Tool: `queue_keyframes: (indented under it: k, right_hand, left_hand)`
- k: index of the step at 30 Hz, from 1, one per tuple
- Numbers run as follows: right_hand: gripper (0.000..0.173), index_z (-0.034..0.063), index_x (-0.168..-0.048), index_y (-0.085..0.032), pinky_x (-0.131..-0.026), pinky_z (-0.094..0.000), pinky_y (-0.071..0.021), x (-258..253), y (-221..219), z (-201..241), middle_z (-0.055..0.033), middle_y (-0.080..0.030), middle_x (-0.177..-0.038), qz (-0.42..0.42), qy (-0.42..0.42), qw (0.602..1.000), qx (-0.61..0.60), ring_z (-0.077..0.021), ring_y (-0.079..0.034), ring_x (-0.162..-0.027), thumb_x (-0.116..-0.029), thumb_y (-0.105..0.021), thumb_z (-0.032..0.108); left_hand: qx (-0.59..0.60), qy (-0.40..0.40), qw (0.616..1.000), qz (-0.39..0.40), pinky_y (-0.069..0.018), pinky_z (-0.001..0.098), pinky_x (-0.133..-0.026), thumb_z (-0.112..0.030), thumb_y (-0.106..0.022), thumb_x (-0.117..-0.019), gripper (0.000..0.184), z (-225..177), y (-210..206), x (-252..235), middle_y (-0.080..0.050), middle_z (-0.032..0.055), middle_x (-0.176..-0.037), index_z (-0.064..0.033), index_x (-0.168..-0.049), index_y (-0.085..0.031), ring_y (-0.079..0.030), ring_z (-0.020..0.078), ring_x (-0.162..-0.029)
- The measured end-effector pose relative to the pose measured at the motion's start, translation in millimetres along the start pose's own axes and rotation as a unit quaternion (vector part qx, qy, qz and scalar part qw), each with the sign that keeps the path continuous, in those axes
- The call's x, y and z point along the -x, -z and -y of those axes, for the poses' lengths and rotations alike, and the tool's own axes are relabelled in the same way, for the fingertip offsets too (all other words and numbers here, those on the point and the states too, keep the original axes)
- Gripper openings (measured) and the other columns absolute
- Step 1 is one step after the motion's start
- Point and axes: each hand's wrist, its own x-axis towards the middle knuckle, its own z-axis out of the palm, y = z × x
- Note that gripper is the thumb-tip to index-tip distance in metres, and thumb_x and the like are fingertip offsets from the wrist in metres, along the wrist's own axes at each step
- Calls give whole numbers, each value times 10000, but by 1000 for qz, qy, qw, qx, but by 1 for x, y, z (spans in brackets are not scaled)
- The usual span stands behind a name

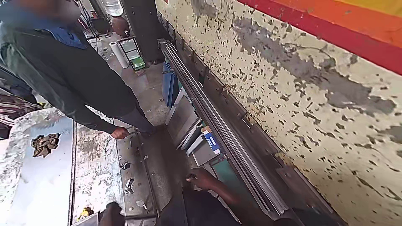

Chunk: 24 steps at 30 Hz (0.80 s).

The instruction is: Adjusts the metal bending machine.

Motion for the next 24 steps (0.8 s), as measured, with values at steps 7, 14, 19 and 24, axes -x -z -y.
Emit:
queue_keyframes:
  k: [7,14,19,24]
  right_hand:
    - [490,128,-1399,-562,-946,-556,-543,-55,72,65,-159,-692,-1179,-43,54,998,3,-315,-684,-1070,-1029,-586,448]
    - [435,139,-1326,-561,-813,-602,-562,-55,192,51,-166,-697,-1021,-222,-195,947,128,-383,-701,-949,-1074,-459,478]
    - [408,181,-1367,-576,-777,-618,-555,-86,255,56,-177,-711,-1016,-305,-323,883,154,-412,-700,-950,-1051,-543,435]
    - [368,231,-1333,-593,-750,-605,-548,-108,300,63,-146,-711,-948,-366,-403,827,139,-389,-701,-884,-1056,-526,465]
  left_hand:
    - [216,-284,934,23,-610,495,-841,-160,-584,-1008,314,-238,1,-103,-715,129,-1070,3,-1275,-603,-718,247,-918]
    - [456,-283,800,269,-661,413,-789,-185,-568,-1065,257,-408,-8,-185,-751,136,-976,33,-1188,-629,-758,233,-839]
    - [395,-322,781,360,-540,323,-547,-399,-459,-1101,400,-493,-21,-260,-652,91,-790,-46,-1120,-646,-602,163,-584]
    - [401,-323,761,394,-484,312,-496,-476,-416,-1097,435,-560,-7,-334,-582,55,-709,-100,-1116,-634,-515,144,-517]
